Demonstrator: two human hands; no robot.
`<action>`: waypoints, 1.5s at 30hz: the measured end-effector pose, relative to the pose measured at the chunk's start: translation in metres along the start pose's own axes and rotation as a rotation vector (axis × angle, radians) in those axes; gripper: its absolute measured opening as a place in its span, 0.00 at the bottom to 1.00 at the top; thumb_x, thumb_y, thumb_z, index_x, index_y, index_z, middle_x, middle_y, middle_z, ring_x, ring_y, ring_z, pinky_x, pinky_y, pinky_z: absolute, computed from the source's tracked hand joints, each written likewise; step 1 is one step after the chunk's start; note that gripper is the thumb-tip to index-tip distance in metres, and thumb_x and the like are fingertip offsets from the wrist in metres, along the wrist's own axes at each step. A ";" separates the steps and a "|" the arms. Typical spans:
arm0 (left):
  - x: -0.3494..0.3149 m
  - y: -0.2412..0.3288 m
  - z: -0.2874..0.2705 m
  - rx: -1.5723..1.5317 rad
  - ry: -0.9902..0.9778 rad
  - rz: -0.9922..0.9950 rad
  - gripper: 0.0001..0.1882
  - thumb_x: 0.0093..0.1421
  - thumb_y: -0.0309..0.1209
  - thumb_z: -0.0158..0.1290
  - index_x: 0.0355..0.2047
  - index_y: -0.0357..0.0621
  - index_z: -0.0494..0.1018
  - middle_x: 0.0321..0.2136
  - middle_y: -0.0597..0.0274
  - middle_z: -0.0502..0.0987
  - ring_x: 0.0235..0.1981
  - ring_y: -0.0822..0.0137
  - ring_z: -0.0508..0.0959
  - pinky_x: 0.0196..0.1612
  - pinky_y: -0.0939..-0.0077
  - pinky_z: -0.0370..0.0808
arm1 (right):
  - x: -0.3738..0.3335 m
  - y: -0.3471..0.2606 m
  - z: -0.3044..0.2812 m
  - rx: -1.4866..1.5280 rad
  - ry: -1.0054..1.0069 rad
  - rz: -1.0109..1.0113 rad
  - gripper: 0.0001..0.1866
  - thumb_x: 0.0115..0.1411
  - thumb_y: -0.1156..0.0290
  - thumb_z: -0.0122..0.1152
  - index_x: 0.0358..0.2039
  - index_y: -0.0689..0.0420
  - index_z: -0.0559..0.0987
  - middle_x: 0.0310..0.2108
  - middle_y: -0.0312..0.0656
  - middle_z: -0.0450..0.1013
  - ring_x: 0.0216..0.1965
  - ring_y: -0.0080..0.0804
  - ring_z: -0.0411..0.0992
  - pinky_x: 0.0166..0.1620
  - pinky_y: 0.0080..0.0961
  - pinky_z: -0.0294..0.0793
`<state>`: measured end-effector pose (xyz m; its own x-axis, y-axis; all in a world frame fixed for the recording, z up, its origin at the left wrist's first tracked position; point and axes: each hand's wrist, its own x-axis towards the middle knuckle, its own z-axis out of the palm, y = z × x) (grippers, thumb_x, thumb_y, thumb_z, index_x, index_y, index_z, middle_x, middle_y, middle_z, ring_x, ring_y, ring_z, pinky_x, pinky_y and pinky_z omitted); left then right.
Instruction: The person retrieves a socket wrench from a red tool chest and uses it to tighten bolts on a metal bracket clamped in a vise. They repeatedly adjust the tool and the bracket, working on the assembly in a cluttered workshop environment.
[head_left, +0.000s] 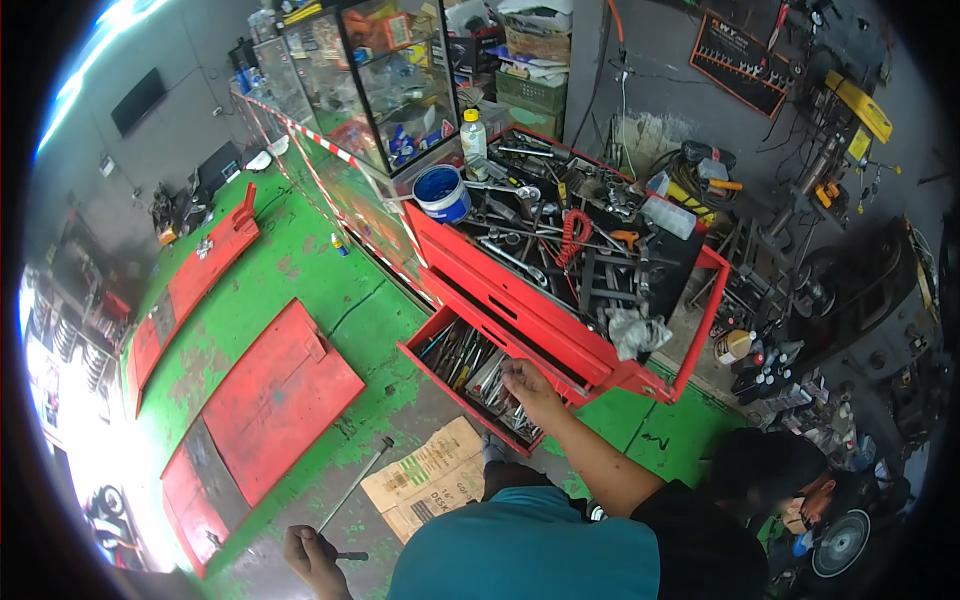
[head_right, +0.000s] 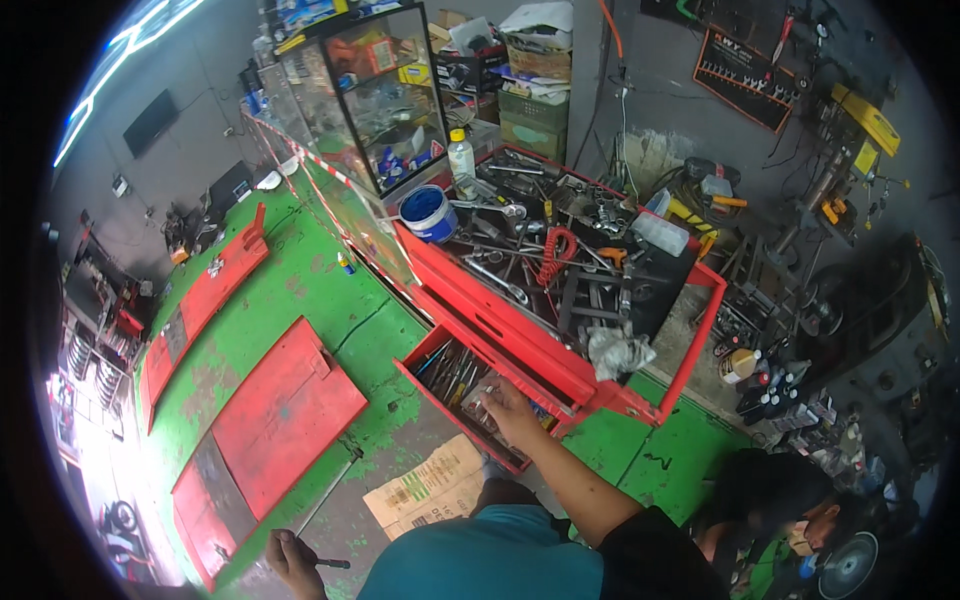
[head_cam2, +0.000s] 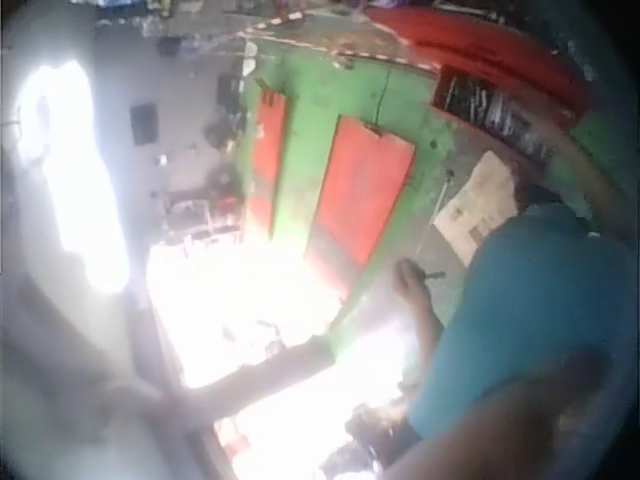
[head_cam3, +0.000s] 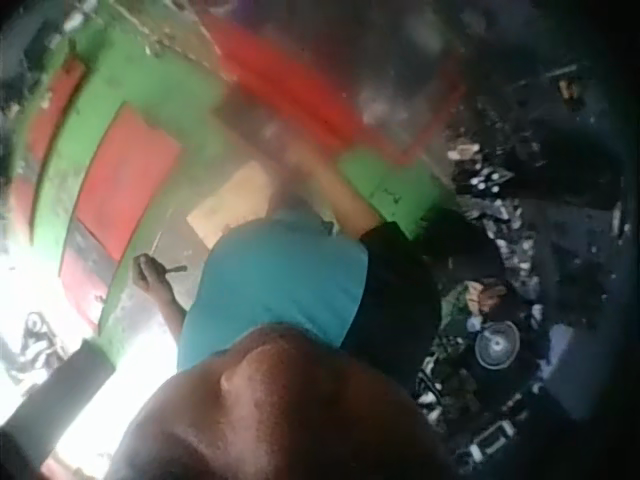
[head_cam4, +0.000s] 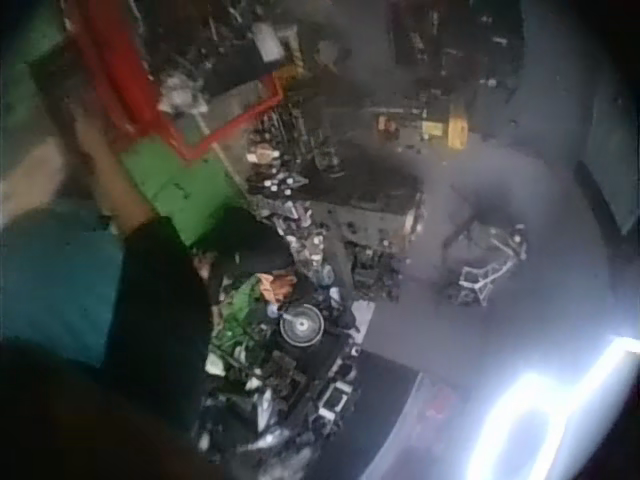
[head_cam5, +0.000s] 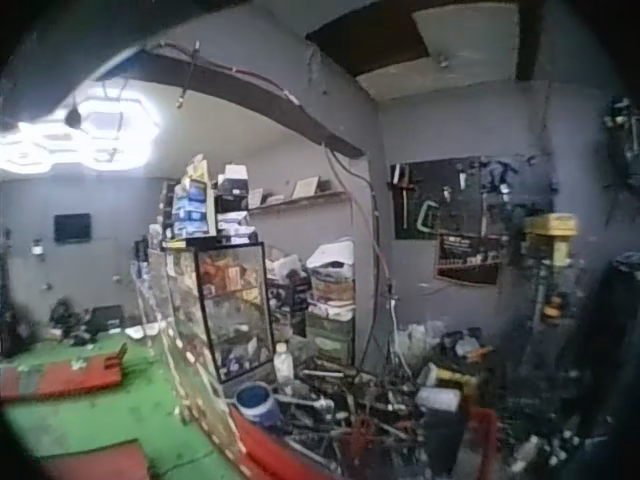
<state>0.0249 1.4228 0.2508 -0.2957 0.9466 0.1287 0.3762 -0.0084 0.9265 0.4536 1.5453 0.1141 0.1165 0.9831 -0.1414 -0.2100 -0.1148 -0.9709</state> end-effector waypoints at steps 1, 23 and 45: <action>0.021 0.007 0.010 -0.008 -0.010 0.018 0.14 0.73 0.39 0.48 0.32 0.45 0.69 0.17 0.74 0.62 0.17 0.80 0.61 0.19 0.82 0.57 | 0.020 0.004 -0.003 0.039 0.052 0.023 0.17 0.72 0.63 0.55 0.56 0.58 0.70 0.29 0.36 0.75 0.28 0.21 0.72 0.32 0.20 0.71; 0.232 0.028 0.117 0.098 -0.277 0.023 0.19 0.72 0.43 0.48 0.28 0.42 0.65 0.16 0.70 0.60 0.14 0.79 0.60 0.18 0.80 0.54 | 0.117 0.046 -0.006 0.116 0.301 0.251 0.22 0.70 0.64 0.59 0.60 0.54 0.68 0.33 0.37 0.75 0.27 0.20 0.70 0.30 0.22 0.70; 0.244 0.016 0.149 0.070 -0.416 0.044 0.19 0.74 0.41 0.44 0.27 0.45 0.63 0.16 0.73 0.56 0.15 0.81 0.56 0.16 0.82 0.53 | 0.071 -0.008 -0.012 0.065 0.191 0.197 0.13 0.72 0.64 0.55 0.50 0.59 0.77 0.38 0.35 0.76 0.39 0.20 0.75 0.40 0.22 0.73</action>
<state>0.0895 1.7021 0.2448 0.0968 0.9953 0.0009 0.4432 -0.0439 0.8954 0.4747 1.6148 0.1093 0.2463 0.8973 -0.3662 -0.3080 -0.2858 -0.9075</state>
